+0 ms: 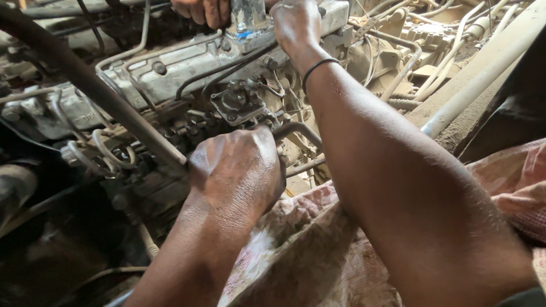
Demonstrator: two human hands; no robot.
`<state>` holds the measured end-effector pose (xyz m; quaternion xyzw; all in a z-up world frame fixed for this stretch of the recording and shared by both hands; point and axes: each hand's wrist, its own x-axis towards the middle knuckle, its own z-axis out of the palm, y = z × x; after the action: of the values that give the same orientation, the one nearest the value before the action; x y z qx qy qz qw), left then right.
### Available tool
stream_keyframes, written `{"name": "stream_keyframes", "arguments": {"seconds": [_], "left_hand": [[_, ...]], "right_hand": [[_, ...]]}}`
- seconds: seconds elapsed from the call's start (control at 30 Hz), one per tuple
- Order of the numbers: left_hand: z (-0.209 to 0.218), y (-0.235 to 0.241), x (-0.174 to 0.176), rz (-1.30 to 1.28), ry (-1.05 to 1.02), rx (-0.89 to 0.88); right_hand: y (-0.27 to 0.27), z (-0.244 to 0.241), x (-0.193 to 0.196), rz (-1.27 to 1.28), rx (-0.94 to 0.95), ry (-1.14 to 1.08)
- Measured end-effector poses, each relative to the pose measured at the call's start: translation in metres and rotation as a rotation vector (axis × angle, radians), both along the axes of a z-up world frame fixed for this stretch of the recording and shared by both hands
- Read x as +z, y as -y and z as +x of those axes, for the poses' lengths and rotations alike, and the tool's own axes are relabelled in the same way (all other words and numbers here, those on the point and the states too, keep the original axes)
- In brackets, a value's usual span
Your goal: The person uses a wrench to tighten bolts on a vehicle engine. The hands manipulate the tool around the engine block, adjusting fasteners in a confined space.
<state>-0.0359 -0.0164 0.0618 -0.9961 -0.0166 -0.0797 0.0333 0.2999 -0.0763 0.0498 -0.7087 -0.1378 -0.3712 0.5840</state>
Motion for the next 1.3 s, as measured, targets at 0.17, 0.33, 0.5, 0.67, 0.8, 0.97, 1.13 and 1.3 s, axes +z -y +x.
{"name": "stream_keyframes", "arguments": {"seconds": [0.17,0.33,0.5,0.67,0.8,0.97,1.13,1.3], "left_hand": [[0.0,0.002,0.001,-0.009,0.056,-0.008],[0.005,0.001,-0.001,-0.03,0.057,0.0],[0.008,-0.001,-0.006,-0.087,0.181,-0.069],[0.015,0.0,-0.008,-0.135,0.124,-0.063],[0.014,-0.001,-0.013,-0.144,0.247,-0.126],[0.015,-0.001,-0.013,-0.134,0.213,-0.116],[0.018,0.001,-0.015,-0.081,0.258,-0.147],[0.017,0.002,-0.01,-0.093,0.304,-0.174]], "right_hand": [[0.0,-0.006,0.001,0.12,0.067,0.013],[-0.003,-0.011,0.004,0.148,0.027,-0.008],[-0.006,-0.015,0.011,0.173,-0.01,-0.085],[-0.007,-0.015,0.007,0.183,0.001,-0.088],[-0.009,-0.005,0.001,0.136,-0.07,-0.105],[-0.014,0.014,0.002,0.083,-0.215,-0.107],[-0.011,0.005,0.003,0.052,-0.169,-0.175],[-0.011,-0.023,0.013,0.022,-0.18,-0.066]]}}
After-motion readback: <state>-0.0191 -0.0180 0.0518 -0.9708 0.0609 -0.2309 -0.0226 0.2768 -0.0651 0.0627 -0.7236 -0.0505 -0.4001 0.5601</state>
